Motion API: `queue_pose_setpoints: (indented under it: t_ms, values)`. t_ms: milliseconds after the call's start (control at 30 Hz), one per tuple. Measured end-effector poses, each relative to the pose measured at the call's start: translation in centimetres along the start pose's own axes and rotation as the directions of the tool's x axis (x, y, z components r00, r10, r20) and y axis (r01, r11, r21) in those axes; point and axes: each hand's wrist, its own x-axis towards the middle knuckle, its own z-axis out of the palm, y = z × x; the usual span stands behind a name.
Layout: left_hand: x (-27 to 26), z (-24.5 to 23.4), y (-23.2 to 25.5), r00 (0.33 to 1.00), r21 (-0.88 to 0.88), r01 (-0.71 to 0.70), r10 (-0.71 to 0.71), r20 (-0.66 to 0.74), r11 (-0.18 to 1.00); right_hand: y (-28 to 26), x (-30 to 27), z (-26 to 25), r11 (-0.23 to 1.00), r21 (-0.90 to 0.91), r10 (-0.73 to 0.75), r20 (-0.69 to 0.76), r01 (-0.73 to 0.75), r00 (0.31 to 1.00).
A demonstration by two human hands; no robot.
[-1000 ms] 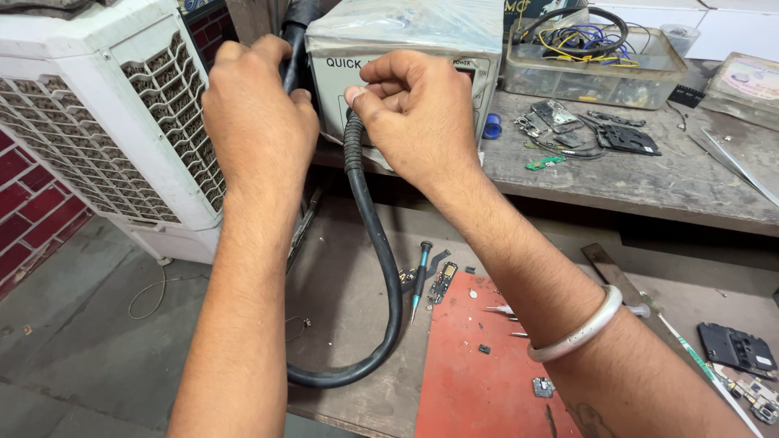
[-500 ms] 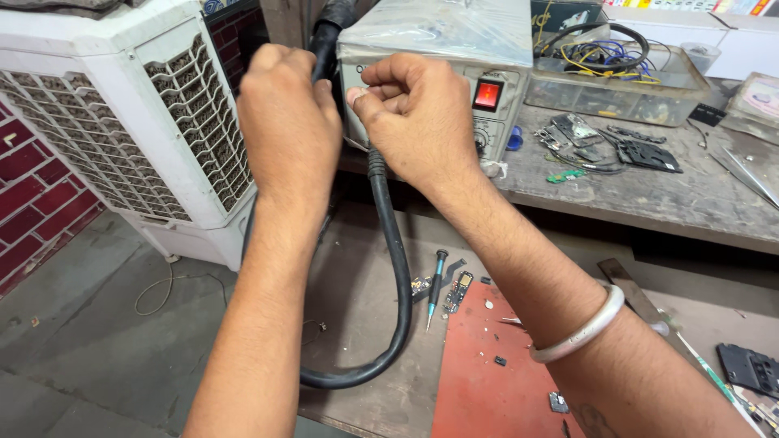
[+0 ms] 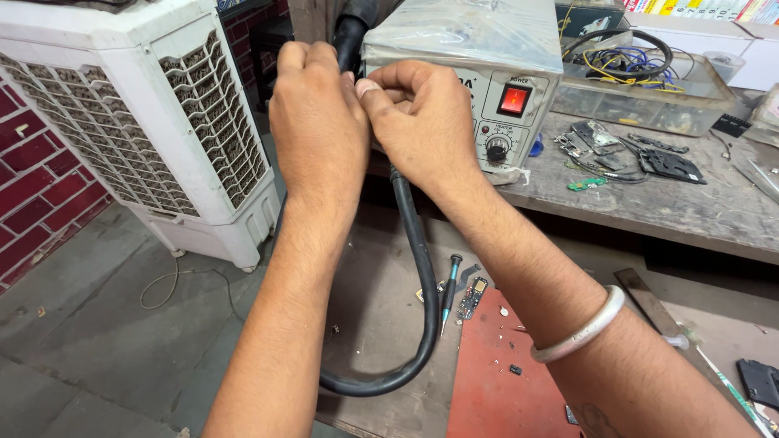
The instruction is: The person applies flux paste to a small circuit board using a syringe. They then use a hot air gun to heat the board while holding a component in place with tweezers. The person works on a red mat with various tools and electronic parts scattered around.
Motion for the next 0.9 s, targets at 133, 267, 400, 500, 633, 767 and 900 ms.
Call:
queue_pose_setpoints:
  t_ms: [133,267,400,500,633,767,900]
  values:
    - [-0.3,-0.7,0.8,0.987,-0.086,-0.112,0.100,-0.129,0.990,0.1,-0.1,-0.3,0.998,0.062,0.019,-0.025,-0.017,1.000]
    - [-1.0,-2.8,1.9,0.981,-0.141,-0.153,0.133,-0.142,0.978,-0.1,-0.7,-1.0,0.974,0.227,0.023,0.001,-0.023,1.000]
    - [-3.2,-6.5,3.6,0.971,-0.239,-0.232,0.211,-0.110,0.943,-1.2,-3.3,-3.3,0.949,0.307,-0.078,0.021,0.068,0.997]
    - [-4.9,-9.4,5.6,0.968,-0.252,-0.252,0.241,-0.078,0.934,-3.2,-6.4,-5.8,0.942,0.336,-0.017,0.056,-0.003,0.998]
    - [-6.8,-12.3,9.2,0.967,-0.200,-0.254,0.255,-0.021,0.946,-5.4,-10.4,-8.1,0.785,0.600,0.061,0.169,-0.152,0.984]
    - [-8.2,-13.6,11.8,0.954,-0.252,-0.277,0.296,0.042,0.927,-5.8,-13.1,-9.1,0.522,0.810,0.155,0.220,-0.269,0.963]
    - [-9.2,-14.2,13.1,0.923,-0.264,-0.332,0.370,0.107,0.905,-6.3,-15.3,-10.0,0.484,0.835,0.234,0.166,-0.263,0.958]
